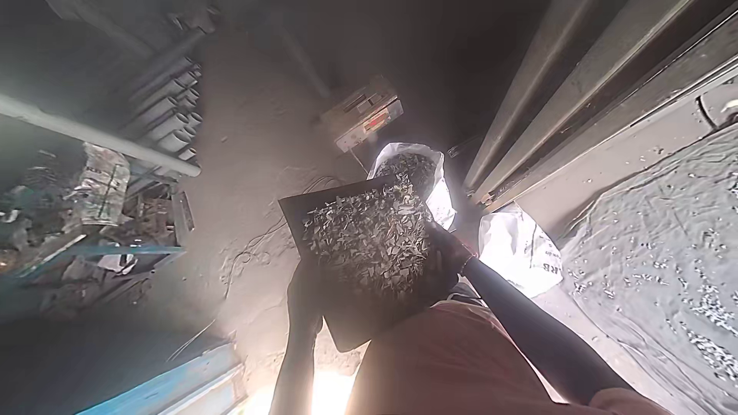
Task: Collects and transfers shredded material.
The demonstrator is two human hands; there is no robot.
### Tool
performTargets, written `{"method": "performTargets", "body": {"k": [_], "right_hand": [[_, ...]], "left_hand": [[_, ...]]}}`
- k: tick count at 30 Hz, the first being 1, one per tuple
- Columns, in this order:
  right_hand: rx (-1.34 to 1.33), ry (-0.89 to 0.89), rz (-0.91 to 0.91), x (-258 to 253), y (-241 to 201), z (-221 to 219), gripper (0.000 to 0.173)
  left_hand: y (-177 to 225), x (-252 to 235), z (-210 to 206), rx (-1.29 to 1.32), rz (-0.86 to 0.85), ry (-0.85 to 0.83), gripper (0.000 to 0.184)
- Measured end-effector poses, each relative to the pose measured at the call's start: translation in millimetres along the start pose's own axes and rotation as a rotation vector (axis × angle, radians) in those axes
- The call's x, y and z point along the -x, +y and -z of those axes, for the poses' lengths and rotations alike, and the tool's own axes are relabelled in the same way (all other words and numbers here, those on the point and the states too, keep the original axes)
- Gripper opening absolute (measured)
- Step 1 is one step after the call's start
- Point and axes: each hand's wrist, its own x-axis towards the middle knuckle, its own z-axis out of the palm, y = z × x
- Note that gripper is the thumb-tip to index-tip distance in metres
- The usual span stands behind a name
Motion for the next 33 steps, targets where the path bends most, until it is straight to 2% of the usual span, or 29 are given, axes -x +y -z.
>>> {"method": "performTargets", "body": {"k": [11, 16, 20, 25, 33], "right_hand": [[-0.023, 0.006, -0.062, -16.8, 0.5, -10.3, 0.049], [-0.079, 0.059, -0.125, -1.5, -22.9, -13.7, 0.044], [-0.124, 0.047, -0.060, -17.7, -8.4, -11.1, 0.044], [-0.224, 0.078, -0.054, -17.0, -14.1, -13.7, 0.041], [-0.234, 0.080, -0.048, -32.0, 3.1, -18.3, 0.047]], "left_hand": [[-3.6, -20.0, 0.6, 0.048, 0.057, -0.009, 0.037], [-3.8, -24.6, -2.9, 0.103, 0.054, -0.017, 0.034], [-1.5, -30.8, -5.6, 0.097, 0.068, -0.022, 0.034], [-0.7, -40.7, -8.4, 0.058, 0.030, -0.043, 0.035], [12.5, -57.3, -8.8, -0.028, -0.006, -0.074, 0.035]]}}
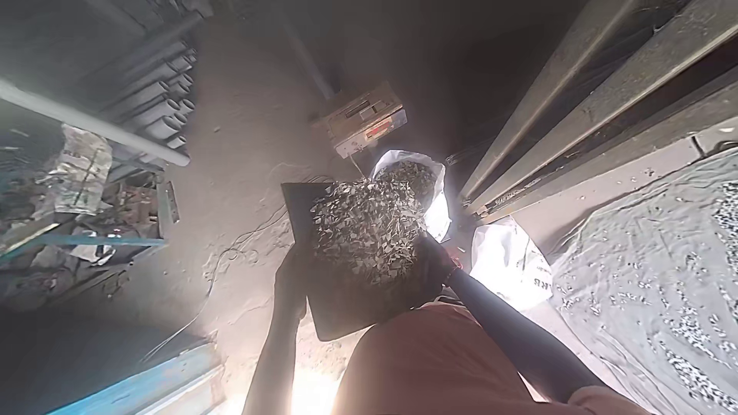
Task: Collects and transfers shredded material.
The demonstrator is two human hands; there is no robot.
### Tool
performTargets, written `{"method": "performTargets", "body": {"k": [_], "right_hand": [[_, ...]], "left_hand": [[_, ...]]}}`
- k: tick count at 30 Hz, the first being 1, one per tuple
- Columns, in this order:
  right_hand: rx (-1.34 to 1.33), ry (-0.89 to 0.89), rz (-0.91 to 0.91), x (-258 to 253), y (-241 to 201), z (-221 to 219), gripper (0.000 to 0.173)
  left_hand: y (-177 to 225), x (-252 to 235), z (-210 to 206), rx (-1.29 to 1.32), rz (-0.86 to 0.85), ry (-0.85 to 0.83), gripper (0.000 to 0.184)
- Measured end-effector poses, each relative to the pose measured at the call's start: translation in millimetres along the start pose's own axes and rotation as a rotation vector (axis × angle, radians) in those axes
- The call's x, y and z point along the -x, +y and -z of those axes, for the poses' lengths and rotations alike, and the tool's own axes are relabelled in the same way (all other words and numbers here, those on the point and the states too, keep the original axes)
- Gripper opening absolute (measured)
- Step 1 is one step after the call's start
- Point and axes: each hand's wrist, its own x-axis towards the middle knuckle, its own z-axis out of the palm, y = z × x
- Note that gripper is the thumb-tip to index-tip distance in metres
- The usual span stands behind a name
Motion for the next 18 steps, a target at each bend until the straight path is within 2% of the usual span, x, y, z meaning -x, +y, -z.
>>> {"method": "performTargets", "body": {"k": [5, 10, 15, 18], "right_hand": [[-0.081, 0.014, -0.041, -0.2, 1.4, -13.5, 0.045], [-0.046, 0.068, -0.106, 13.2, -8.9, -34.8, 0.046], [-0.127, 0.143, -0.179, 24.6, -25.3, -55.4, 0.043], [-0.086, 0.140, -0.155, 12.4, -8.9, -60.5, 0.047]], "left_hand": [[10.9, -15.8, 3.9, -0.105, -0.021, -0.020, 0.035], [16.8, -37.6, 13.2, -0.083, -0.024, -0.081, 0.036], [17.1, -54.4, 20.6, -0.093, -0.010, -0.128, 0.038], [10.2, -63.6, 24.5, -0.080, 0.004, -0.128, 0.036]]}}
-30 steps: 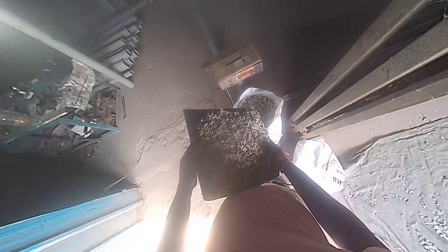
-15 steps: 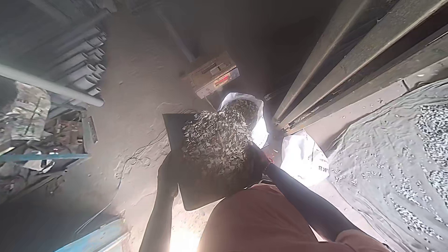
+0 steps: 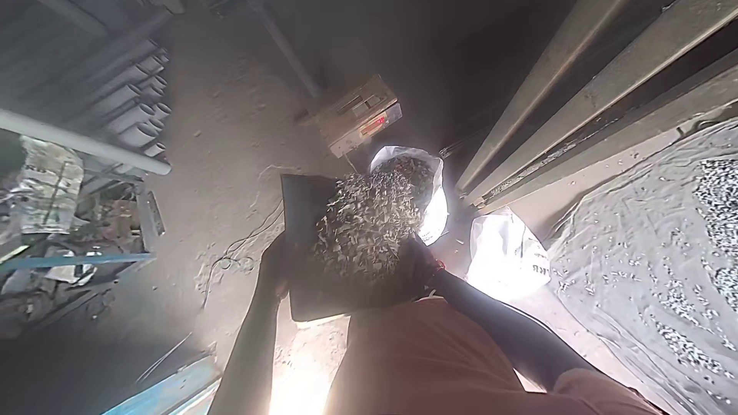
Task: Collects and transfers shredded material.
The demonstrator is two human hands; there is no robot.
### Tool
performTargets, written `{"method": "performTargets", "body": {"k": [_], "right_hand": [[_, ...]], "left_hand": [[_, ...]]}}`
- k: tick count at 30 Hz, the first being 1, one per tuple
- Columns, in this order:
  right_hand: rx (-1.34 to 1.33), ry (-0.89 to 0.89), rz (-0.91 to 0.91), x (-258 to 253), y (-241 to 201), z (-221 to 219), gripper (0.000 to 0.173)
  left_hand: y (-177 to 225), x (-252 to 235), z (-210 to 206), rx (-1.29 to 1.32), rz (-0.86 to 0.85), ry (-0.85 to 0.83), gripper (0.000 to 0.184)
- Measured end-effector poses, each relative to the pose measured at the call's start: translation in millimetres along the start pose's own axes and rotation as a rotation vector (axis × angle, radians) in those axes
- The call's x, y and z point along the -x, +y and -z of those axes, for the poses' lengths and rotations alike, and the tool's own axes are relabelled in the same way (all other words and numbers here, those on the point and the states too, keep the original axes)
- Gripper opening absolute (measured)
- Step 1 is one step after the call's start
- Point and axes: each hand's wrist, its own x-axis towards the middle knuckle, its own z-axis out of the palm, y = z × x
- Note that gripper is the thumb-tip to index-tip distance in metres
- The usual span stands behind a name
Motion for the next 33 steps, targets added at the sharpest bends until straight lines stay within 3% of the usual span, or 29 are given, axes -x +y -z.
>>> {"method": "performTargets", "body": {"k": [4, 14, 18, 23, 33], "right_hand": [[0.000, 0.060, 0.085, -24.1, 19.9, -16.7, 0.048], [-0.244, 0.172, 0.068, -9.0, 44.9, -58.2, 0.045], [-0.307, 0.173, 0.101, -17.3, 60.6, -60.8, 0.043], [-0.129, 0.195, 0.084, -7.2, 45.4, -56.9, 0.046], [-0.064, 0.126, 0.083, 2.3, 31.5, -58.9, 0.050]], "left_hand": [[-8.1, -31.3, 11.7, 0.012, -0.009, -0.053, 0.037], [11.4, -83.8, 37.7, -0.132, -0.143, -0.248, 0.038], [16.2, -89.2, 36.6, -0.154, -0.137, -0.270, 0.036], [26.9, -94.2, 32.8, -0.178, -0.164, -0.292, 0.035], [32.0, -75.7, 44.5, -0.182, -0.127, -0.204, 0.033]]}}
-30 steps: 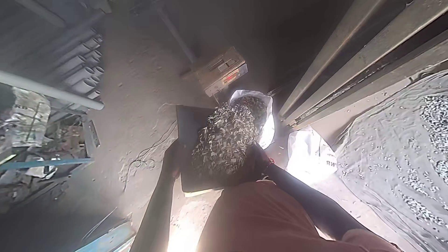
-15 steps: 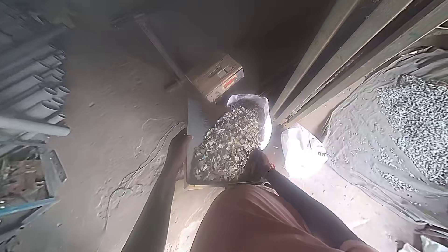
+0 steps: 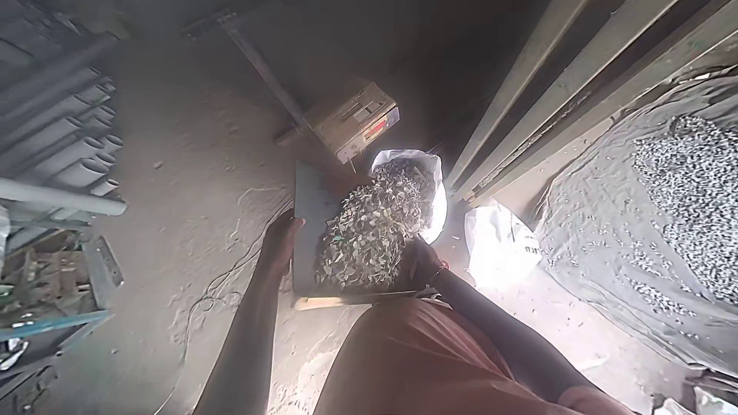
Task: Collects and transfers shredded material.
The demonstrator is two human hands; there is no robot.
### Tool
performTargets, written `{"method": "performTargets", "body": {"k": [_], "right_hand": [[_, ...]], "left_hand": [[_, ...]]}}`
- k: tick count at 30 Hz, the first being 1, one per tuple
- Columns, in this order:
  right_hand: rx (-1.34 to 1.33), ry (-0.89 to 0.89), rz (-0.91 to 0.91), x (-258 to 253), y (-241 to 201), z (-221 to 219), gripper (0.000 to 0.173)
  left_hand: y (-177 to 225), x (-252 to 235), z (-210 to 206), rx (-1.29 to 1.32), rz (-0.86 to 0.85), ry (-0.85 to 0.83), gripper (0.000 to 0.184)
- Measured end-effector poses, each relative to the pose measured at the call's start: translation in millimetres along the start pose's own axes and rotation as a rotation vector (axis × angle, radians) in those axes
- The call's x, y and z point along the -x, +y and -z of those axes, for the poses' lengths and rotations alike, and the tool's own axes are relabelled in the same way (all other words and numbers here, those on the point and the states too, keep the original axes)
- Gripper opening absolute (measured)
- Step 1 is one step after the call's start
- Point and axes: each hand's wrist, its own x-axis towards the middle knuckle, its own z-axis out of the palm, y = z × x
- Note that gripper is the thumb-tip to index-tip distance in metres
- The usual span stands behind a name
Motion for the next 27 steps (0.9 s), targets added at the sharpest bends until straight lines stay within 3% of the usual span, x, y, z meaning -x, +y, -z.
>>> {"method": "performTargets", "body": {"k": [11, 18, 21, 27], "right_hand": [[0.141, -0.019, 0.022, 4.9, -4.5, 13.0, 0.045], [0.183, -0.058, 0.080, 9.1, -15.8, 17.5, 0.046], [0.030, -0.039, 0.065, 17.4, -20.5, 12.9, 0.042], [0.015, -0.081, 0.182, 21.4, -15.7, 17.5, 0.046]], "left_hand": [[11.3, 23.8, -10.6, -0.001, 0.055, 0.062, 0.032], [-8.7, 40.8, -8.7, 0.131, 0.076, 0.107, 0.033], [-13.1, 49.2, -9.7, 0.204, 0.050, 0.137, 0.035], [-41.7, 60.3, -6.9, 0.305, -0.082, 0.133, 0.047]]}}
